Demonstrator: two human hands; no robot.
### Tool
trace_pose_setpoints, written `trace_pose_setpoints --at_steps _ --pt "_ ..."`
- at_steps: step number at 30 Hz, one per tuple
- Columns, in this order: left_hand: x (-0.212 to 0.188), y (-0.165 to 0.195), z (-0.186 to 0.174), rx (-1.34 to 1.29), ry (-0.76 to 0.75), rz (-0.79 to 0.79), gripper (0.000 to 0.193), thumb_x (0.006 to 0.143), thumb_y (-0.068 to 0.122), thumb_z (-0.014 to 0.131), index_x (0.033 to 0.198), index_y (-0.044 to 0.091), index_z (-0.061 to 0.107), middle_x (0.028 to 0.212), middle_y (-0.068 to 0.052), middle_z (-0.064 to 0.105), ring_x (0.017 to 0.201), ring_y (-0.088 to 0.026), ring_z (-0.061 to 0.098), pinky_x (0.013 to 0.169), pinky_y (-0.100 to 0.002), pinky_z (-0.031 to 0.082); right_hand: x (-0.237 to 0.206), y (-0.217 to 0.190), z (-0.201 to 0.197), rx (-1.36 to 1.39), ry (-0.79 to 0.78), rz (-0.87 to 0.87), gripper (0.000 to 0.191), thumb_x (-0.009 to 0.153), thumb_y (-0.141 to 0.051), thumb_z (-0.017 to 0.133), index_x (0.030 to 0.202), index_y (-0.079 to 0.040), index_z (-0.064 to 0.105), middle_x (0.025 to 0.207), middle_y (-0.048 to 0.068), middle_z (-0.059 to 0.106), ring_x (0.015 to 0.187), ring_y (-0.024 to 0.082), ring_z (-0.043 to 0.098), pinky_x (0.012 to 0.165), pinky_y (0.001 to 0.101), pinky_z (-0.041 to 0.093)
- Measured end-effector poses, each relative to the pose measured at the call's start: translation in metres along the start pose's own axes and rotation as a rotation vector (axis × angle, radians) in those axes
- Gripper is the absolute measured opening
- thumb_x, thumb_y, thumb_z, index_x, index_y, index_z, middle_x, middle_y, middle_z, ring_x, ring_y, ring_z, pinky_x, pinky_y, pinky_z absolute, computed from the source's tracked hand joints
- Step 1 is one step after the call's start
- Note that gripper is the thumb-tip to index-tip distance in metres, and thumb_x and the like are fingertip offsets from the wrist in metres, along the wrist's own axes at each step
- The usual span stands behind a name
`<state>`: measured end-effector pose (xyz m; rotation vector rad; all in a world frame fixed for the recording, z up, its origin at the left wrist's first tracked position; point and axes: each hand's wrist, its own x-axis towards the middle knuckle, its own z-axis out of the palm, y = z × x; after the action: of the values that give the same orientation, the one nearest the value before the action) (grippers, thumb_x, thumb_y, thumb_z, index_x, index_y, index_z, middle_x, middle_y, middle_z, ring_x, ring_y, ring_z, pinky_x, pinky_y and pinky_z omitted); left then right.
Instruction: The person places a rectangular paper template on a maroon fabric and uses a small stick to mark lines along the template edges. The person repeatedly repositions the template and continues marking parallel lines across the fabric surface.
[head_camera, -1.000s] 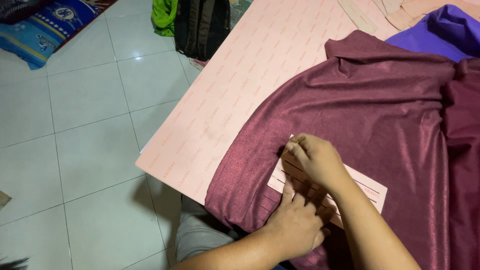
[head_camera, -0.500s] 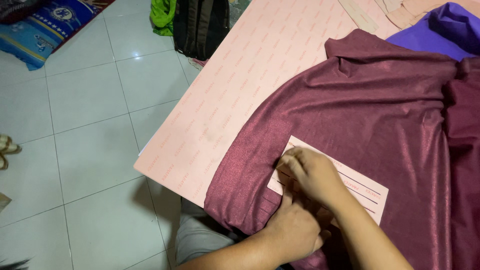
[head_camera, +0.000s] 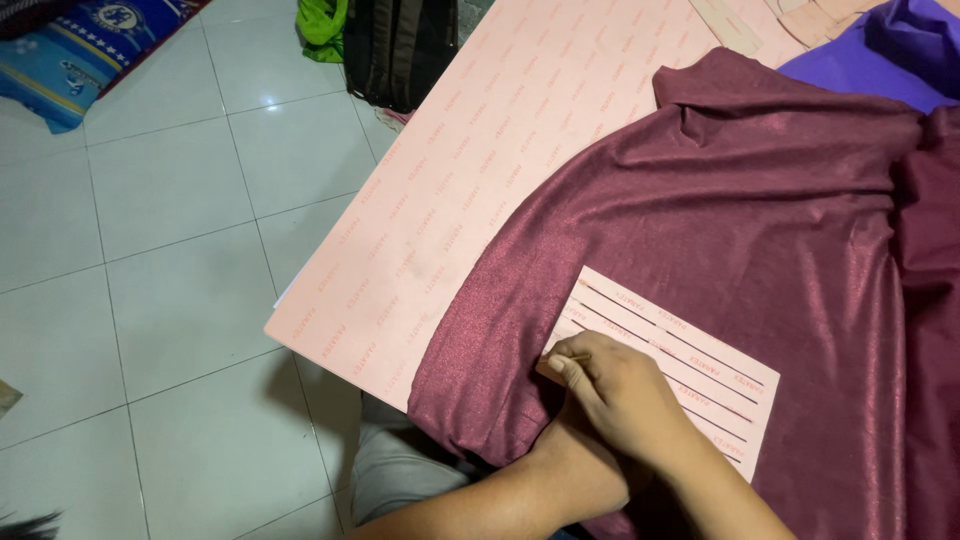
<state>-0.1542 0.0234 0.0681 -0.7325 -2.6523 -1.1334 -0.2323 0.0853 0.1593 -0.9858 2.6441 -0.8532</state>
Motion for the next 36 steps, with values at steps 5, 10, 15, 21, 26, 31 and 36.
trace_pose_setpoints --at_steps 5,10,15,21,26,31,36 --pt "0.001 0.008 -0.017 0.113 -0.158 -0.064 0.039 0.097 0.037 0.058 0.106 0.005 0.077 0.100 -0.016 0.074 0.112 -0.037 0.064 0.119 -0.080 0.022 0.032 0.017 -0.005 -0.068 0.133 0.094 0.022 0.096 -0.027 0.062 0.100 -0.008 0.072 0.096 0.011 0.076 0.084 0.030 0.073 0.075 0.0388 0.058" --pt "0.005 0.014 -0.033 0.279 -0.210 -0.061 0.039 0.091 0.037 0.061 0.107 0.006 0.079 0.107 -0.022 0.071 0.115 -0.046 0.058 0.121 -0.078 0.014 0.059 0.027 -0.011 -0.085 0.294 0.166 0.026 0.100 -0.029 0.062 0.103 -0.005 0.072 0.101 0.015 0.074 0.088 0.034 0.072 0.078 0.0425 0.056" --pt "0.005 0.014 -0.034 0.294 0.007 0.008 0.049 0.089 0.038 0.062 0.128 0.010 0.072 0.133 -0.026 0.062 0.130 -0.051 0.051 0.118 -0.079 0.015 0.070 0.034 -0.019 -0.043 0.173 0.224 0.026 0.098 -0.029 0.061 0.102 -0.006 0.073 0.098 0.015 0.075 0.090 0.033 0.073 0.081 0.0426 0.055" --pt "0.006 0.012 -0.035 0.277 -0.024 -0.003 0.057 0.088 0.040 0.063 0.139 0.015 0.064 0.153 -0.027 0.047 0.137 -0.052 0.041 0.116 -0.078 0.016 0.078 0.040 -0.022 -0.075 0.183 0.199 0.028 0.099 -0.030 0.062 0.103 -0.004 0.072 0.097 0.015 0.075 0.090 0.033 0.073 0.080 0.0423 0.055" --pt "0.006 0.015 -0.037 0.263 -0.075 -0.028 0.051 0.089 0.040 0.063 0.133 0.014 0.067 0.156 -0.026 0.045 0.140 -0.052 0.039 0.117 -0.077 0.015 0.076 0.042 -0.021 -0.051 0.266 0.161 0.026 0.099 -0.029 0.062 0.103 -0.005 0.072 0.099 0.014 0.075 0.088 0.031 0.073 0.078 0.0408 0.056" --pt "0.005 0.015 -0.037 0.257 -0.004 -0.010 0.047 0.088 0.039 0.063 0.127 0.013 0.070 0.155 -0.027 0.046 0.140 -0.051 0.040 0.116 -0.077 0.016 0.075 0.042 -0.019 -0.034 0.321 0.143 0.024 0.099 -0.026 0.063 0.104 -0.005 0.073 0.100 0.014 0.075 0.087 0.030 0.073 0.077 0.0400 0.056" --pt "0.004 0.013 -0.037 0.251 -0.067 -0.022 0.042 0.090 0.038 0.063 0.121 0.011 0.074 0.140 -0.025 0.056 0.140 -0.052 0.040 0.119 -0.078 0.016 0.074 0.045 -0.015 -0.025 0.342 0.146 0.022 0.100 -0.025 0.064 0.104 -0.005 0.073 0.099 0.013 0.075 0.084 0.028 0.073 0.076 0.0379 0.057"
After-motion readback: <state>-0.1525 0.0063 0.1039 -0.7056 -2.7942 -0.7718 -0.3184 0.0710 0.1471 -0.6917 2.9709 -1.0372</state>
